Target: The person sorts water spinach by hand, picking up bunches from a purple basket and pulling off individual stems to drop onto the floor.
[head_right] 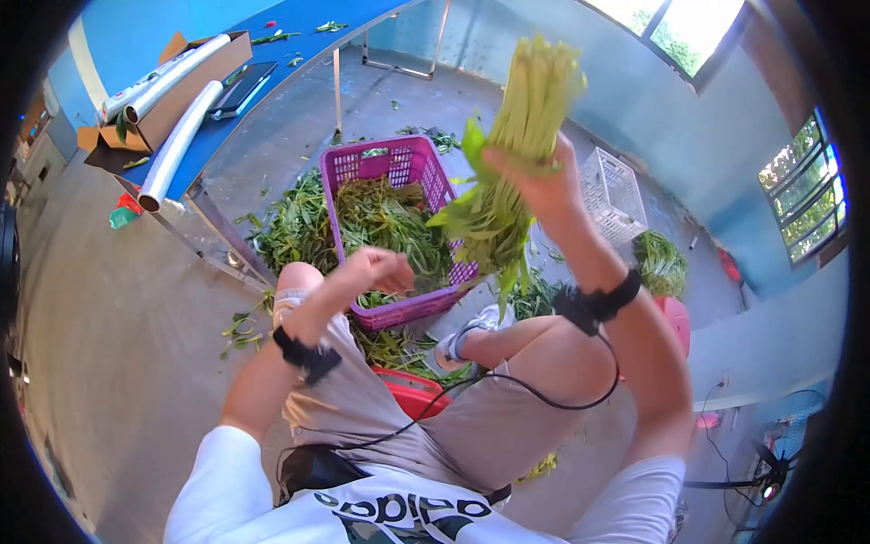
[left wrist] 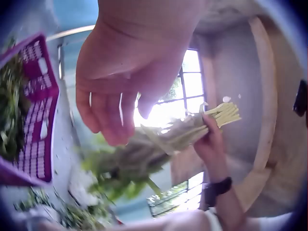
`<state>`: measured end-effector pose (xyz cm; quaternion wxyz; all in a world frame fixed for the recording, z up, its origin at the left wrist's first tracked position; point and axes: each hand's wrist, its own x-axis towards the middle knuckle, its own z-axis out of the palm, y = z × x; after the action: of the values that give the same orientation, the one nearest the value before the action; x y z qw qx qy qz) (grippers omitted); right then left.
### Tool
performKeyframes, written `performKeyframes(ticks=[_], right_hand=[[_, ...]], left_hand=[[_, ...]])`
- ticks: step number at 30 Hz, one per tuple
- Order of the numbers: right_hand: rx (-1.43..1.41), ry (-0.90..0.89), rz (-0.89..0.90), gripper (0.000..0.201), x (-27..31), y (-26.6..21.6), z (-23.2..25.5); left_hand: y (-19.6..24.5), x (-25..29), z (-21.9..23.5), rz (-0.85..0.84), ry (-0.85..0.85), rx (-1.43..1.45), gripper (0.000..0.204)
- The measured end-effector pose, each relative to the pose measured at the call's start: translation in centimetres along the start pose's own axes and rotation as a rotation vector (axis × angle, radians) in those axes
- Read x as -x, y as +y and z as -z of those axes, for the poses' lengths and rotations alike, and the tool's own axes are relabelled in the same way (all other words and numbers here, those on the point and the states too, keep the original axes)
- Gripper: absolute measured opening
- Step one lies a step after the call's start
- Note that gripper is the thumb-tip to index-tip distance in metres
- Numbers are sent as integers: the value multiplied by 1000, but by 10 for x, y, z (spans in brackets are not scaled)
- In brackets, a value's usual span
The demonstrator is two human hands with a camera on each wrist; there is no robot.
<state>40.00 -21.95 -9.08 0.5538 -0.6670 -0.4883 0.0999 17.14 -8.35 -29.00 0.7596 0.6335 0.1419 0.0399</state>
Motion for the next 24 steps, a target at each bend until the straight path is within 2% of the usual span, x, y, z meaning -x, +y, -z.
performKeyframes(ticks=[2, 3, 5, 6, 7, 8, 10, 12, 13, 14, 15, 17, 19, 22, 23, 24], right_hand=[[-5, -27, 221, 43, 36, 17, -12], [69, -152, 335, 48, 54, 21, -16], [270, -510, 603, 60, 83, 20, -32], [349, -635, 658, 66, 96, 17, -44], [461, -641, 728, 65, 113, 10, -59], [524, -710, 702, 69, 127, 15, -68], [638, -812, 669, 75, 135, 35, -77], [730, -880, 613, 80, 139, 54, -83], [735, -837, 583, 81, 138, 65, -84], [735, -803, 538, 82, 141, 75, -84], [730, -778, 487, 83, 147, 83, -85], [489, -464, 312, 78, 155, 99, -86], [-27, -294, -228, 68, 171, 125, -99], [-649, -380, -876, 64, 175, 135, -123], [-651, -426, -825, 67, 190, 163, -139], [-677, -487, -799, 72, 200, 161, -149]], left_hand=[[-18, 14, -35, 12, -234, 426, 74], [-23, 19, -50, 32, -382, 668, 86], [-12, 36, -77, 39, -386, 1008, 97], [-20, 37, -80, -69, -566, 1281, 91], [-26, 39, -82, -169, -375, 989, 80], [-31, 41, -84, -212, -181, 676, 71], [-50, 33, -79, -128, -452, 1454, 59], [-62, 26, -68, -138, -221, 1340, 58], [-67, 25, -64, -135, -105, 1285, 57], [-72, 23, -55, -98, 31, 1136, 52], [-82, 20, -44, -72, 53, 1137, 50], [-105, 17, -22, -43, 106, 1126, 46], [-100, 20, -12, -46, 244, 1021, 41], [-103, 19, -8, -62, 391, 918, 37], [-106, 19, -10, -56, 422, 890, 37], [-93, 28, -17, -27, 365, 898, 38]])
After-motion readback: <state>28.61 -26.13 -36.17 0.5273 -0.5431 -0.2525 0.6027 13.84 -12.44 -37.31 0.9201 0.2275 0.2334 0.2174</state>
